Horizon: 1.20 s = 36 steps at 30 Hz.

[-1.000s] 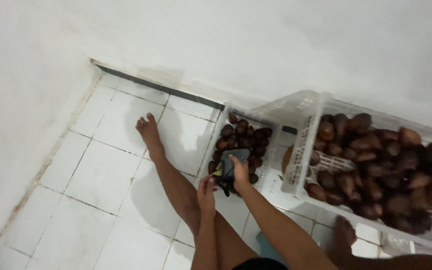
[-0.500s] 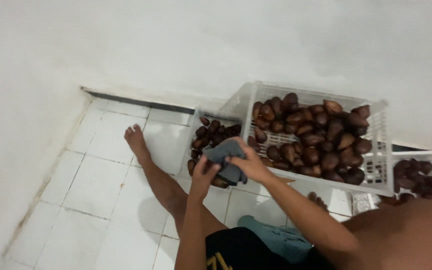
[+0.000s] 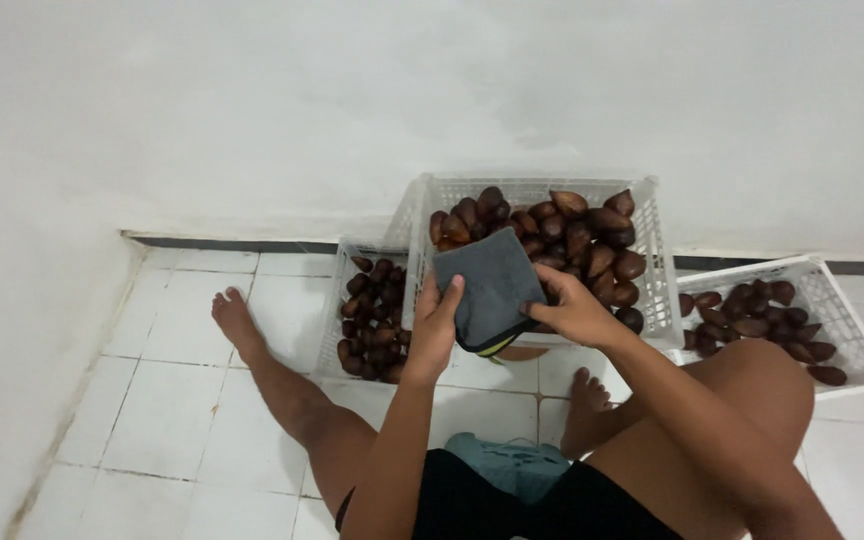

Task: The person sits on the floor and wipes dark brown fruits with a gray cloth, handling them one at a time from a central white crate. The person repeatedly picks up a fruit, rubs its surface with the cloth, and places it back into the crate.

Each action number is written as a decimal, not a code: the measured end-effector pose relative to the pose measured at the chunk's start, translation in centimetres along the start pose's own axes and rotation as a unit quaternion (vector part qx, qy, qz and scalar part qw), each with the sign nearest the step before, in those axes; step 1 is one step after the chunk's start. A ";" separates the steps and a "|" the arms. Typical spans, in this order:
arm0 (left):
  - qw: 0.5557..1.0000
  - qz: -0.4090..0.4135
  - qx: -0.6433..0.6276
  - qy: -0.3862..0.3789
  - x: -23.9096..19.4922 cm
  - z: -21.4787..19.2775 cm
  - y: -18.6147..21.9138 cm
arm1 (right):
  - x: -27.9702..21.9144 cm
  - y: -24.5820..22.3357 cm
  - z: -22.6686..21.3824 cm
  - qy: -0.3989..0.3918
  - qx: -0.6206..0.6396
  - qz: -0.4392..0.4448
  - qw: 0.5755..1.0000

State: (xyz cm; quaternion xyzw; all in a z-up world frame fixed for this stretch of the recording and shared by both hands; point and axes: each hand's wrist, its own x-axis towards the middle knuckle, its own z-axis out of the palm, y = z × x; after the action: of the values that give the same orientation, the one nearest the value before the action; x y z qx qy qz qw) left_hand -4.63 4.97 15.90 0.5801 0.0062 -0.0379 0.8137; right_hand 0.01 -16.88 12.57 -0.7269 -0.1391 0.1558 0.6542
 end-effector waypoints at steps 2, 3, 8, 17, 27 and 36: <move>0.999 -0.014 -0.051 -0.013 0.3 1.3 -0.7 | 0.1 2.5 -0.8 0.002 0.055 -0.002 0.998; 0.994 -0.029 -0.103 -0.025 0.5 1.9 -1.1 | 0.2 3.7 -1.2 0.002 0.109 -0.004 0.994; 0.993 -0.100 -0.062 0.017 0.4 4.4 0.3 | -2.0 6.1 -0.1 0.008 0.285 0.028 0.958; 0.973 0.163 0.149 -0.060 4.4 5.9 -5.4 | -1.7 15.6 -2.0 -0.033 0.379 0.038 0.924; 0.974 0.053 0.218 0.015 7.8 5.2 -6.3 | 0.6 -6.9 -6.6 0.175 -0.082 0.216 0.957; 0.840 -0.016 0.536 -0.087 11.1 2.1 -13.1 | 4.3 -0.6 -15.9 0.379 -0.131 -0.009 0.916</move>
State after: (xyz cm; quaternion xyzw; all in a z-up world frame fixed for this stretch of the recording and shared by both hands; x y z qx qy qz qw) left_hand 5.50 -1.84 3.66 0.9197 -0.0766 -0.0980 0.3723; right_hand 10.43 -29.47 14.45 -0.8094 0.0935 -0.1572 0.5581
